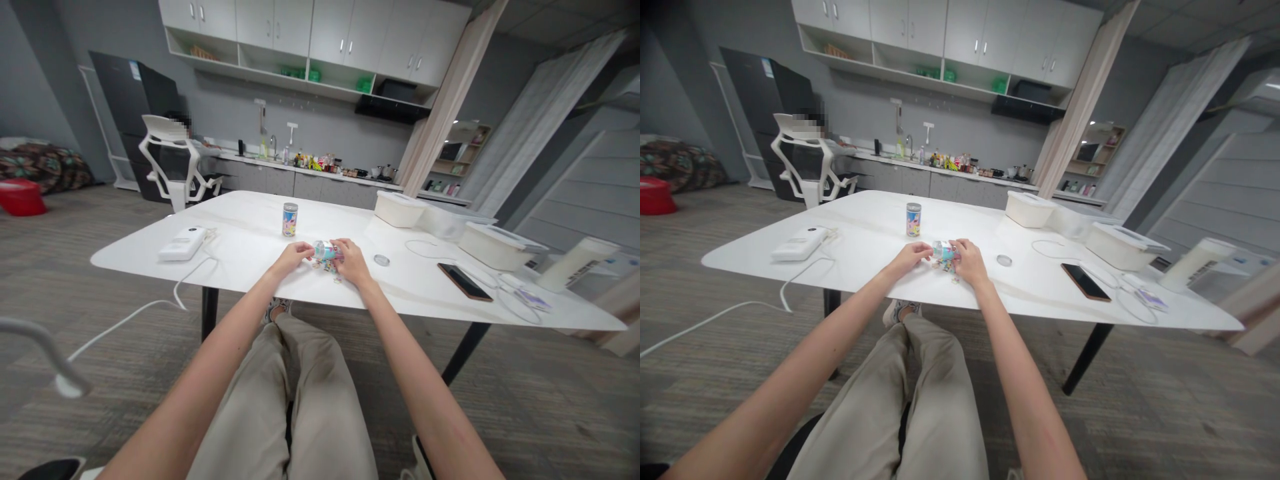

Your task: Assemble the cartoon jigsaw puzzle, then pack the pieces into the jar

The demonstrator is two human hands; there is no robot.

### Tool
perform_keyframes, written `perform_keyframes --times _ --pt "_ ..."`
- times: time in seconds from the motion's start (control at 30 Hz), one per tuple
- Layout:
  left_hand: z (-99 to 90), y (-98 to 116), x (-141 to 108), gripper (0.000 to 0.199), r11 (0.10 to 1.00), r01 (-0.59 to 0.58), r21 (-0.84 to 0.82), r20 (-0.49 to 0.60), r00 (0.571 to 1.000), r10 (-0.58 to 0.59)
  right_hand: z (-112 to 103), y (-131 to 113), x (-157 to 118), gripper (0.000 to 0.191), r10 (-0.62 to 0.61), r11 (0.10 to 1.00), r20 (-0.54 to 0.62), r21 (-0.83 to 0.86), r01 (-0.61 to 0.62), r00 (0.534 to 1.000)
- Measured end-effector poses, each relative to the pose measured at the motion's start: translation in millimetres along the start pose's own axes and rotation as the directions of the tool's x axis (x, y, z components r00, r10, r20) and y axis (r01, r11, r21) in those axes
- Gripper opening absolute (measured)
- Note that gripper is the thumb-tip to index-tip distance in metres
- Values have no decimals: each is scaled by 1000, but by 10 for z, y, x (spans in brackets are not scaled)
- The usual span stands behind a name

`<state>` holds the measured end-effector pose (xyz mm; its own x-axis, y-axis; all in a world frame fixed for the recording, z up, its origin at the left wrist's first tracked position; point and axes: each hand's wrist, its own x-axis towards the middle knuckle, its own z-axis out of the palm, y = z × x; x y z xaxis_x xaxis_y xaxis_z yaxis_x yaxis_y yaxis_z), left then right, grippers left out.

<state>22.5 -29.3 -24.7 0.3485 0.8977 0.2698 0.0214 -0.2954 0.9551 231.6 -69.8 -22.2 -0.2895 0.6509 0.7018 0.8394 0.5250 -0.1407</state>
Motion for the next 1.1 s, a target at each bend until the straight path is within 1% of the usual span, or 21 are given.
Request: perform_keyframes --times 0.13,0.23,0.3,0.37,0.4,0.47,0.5,0.53,0.57,0.63,0.73,0.87,0.97,1.03,1.1 --pt "9 21 -20 34 999 -36 38 -24 999 36 6 -29 3 52 -46 999 39 2 46 998" --pt "15 21 -13 37 999 -3 44 -63 998 6 8 -33 6 52 -43 999 49 -2 44 998" --pt "20 7 5 36 999 24 45 -111 994 -19 15 -14 9 50 -1 1000 13 -5 1 1000" --pt "23 -17 24 32 997 36 71 -137 990 -26 29 29 9 50 112 994 -94 15 -111 989" --pt "24 -30 32 29 995 30 100 -131 991 -16 38 57 7 51 191 982 -162 42 -186 968" --pt "23 -55 40 22 982 -5 190 -83 996 21 59 114 0 53 349 937 -273 118 -329 896" --pt "21 -64 39 20 969 -27 245 -54 998 41 69 139 -5 55 407 913 -299 155 -377 863" --pt "21 -71 37 19 953 -50 300 -23 998 59 78 158 -9 56 443 896 -303 184 -405 844" --pt "22 -75 34 20 933 -71 354 5 997 74 87 171 -12 57 459 887 -294 201 -415 838" --pt "29 -75 25 23 891 -102 442 55 995 86 104 179 -13 58 451 890 -269 214 -403 851" --pt "50 -61 14 22 846 -133 517 112 990 87 129 169 -8 58 407 909 -238 203 -365 882" --pt "42 -40 -12 20 827 -157 539 122 987 108 168 162 -12 55 381 920 -189 170 -352 905" --pt "32 -3 -48 18 798 -215 564 121 977 177 211 151 -26 54 380 923 -171 138 -359 909" --pt "85 77 -91 17 761 -282 584 146 959 243 245 141 -34 54 377 925 -156 108 -363 913" --pt "236 239 -180 20 740 -359 569 221 933 283 275 141 -38 55 377 926 -140 81 -369 916"
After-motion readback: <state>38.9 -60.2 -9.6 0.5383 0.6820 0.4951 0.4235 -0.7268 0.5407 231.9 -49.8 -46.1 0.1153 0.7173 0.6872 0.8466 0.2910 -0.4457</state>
